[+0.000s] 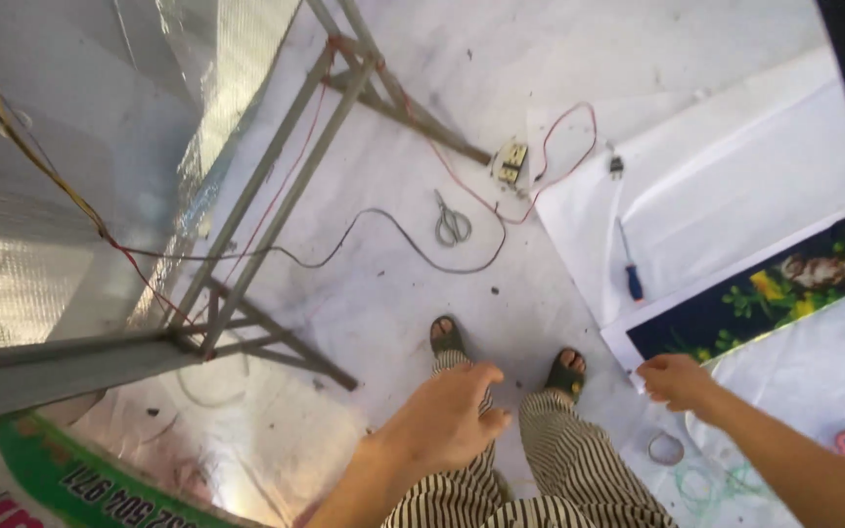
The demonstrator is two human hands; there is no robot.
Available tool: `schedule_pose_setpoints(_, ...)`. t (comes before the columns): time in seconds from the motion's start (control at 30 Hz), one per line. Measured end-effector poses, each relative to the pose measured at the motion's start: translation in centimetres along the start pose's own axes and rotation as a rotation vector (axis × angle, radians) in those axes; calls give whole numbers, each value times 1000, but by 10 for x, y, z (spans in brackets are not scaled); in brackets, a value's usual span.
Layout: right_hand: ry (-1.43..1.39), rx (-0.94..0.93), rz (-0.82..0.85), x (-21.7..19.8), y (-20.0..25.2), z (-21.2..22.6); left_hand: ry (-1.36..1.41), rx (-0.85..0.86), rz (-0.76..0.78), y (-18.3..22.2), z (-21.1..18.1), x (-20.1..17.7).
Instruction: The person is securing a pink light fixture to its wiring using electrical tape and then cutting the tape with scissors.
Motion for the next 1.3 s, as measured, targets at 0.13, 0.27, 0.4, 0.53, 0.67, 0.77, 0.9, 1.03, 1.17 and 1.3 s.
schedule_pose_setpoints(0.13, -6, -105, -60, -18, -89, -25, 49, -267, 124, -22, 37, 6)
schedule_pose_setpoints(0.27, 0, -76, -158, -7, -101, 31, -307, -310, 142, -63, 127, 45)
schedule_pose_setpoints(0.4, -61, -76, -136, 34, -145, 61, -191, -222, 124, -110, 168, 69)
schedule_pose_setpoints(0.53, 201, -278, -156, 85, -222, 98, -185, -114, 245, -168, 250, 117)
schedule_pose_setpoints(0.67, 127, -321, -122, 147, -239, 132, -143, -155, 183, -279, 398, 144)
schedule_pose_setpoints(0.77, 31, -376, 4, 186, -258, 140, -53, -306, -49, -366, 527, 156)
schedule_pose_setpoints(0.9, 378, -363, -72, 232, -326, 129, -151, -546, -278, -443, 648, 169)
schedule_pose_setpoints(1.03, 483, -402, -106, 251, -381, 146, -2, -773, -483, -470, 645, 172)
schedule_pose_setpoints(1.17, 496, -565, -157, 267, -421, 203, 31, -590, -556, -499, 682, 201)
schedule_pose_setpoints(1.3, 419, -653, -128, 270, -400, 226, -148, -659, -430, -492, 690, 237)
Point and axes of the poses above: each hand's wrist, its own y-axis away from the middle knuckle, its own x-axis out of the palm, z = x × y, the point moved 3 cm from there along -y, towards the middle knuckle, and after that the axes turned 10 degrees about x, right-handed, at the moved point
